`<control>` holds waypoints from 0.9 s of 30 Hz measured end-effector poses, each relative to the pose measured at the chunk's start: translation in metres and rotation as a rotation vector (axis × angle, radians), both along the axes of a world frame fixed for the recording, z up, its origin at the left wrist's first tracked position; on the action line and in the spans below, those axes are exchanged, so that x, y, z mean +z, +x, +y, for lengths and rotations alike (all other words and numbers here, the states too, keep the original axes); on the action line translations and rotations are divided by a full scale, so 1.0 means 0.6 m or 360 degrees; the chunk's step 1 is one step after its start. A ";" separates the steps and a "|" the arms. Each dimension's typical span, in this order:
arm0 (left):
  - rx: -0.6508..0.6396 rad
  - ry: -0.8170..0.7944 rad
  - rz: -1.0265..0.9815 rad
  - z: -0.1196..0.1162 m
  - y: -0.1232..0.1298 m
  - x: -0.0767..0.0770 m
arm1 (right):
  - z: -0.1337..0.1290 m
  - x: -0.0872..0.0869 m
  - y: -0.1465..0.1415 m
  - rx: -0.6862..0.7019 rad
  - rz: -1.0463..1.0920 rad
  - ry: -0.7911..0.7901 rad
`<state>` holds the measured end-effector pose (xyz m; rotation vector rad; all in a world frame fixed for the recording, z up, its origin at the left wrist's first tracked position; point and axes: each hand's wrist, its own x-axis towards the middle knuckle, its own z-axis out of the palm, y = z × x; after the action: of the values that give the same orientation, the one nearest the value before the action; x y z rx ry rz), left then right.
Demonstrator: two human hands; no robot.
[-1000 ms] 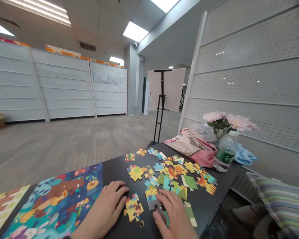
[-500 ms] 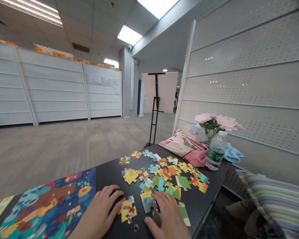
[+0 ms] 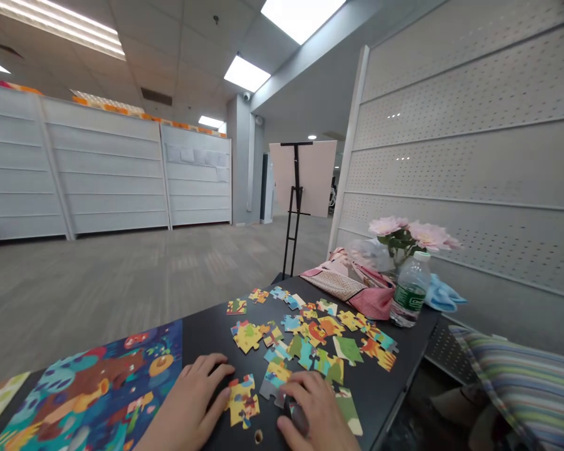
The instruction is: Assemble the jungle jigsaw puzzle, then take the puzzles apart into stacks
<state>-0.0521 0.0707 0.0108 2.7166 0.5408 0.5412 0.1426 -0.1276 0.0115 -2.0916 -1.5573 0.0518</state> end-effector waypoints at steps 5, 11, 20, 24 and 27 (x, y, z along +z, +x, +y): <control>-0.0007 0.0000 0.0047 0.003 -0.001 -0.002 | 0.002 -0.007 -0.001 -0.0028 -0.0013 0.0018; 0.0015 0.0048 0.0233 0.004 0.024 0.045 | -0.002 -0.003 -0.012 -0.0093 0.0028 0.0194; -0.0060 0.0011 0.0222 0.003 0.208 0.058 | 0.011 -0.050 0.029 0.0161 -0.0326 0.0160; -0.0070 -0.0021 0.0293 -0.001 0.235 0.052 | 0.025 -0.096 0.052 0.0129 -0.0529 0.0382; -0.0056 -0.0028 0.0309 -0.001 0.232 0.052 | 0.032 -0.107 0.051 0.0077 -0.0596 0.0555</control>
<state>0.0872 0.0701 0.0420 2.7729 0.5417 0.2639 0.1732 -0.1082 -0.0527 -1.8556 -1.6820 -0.5838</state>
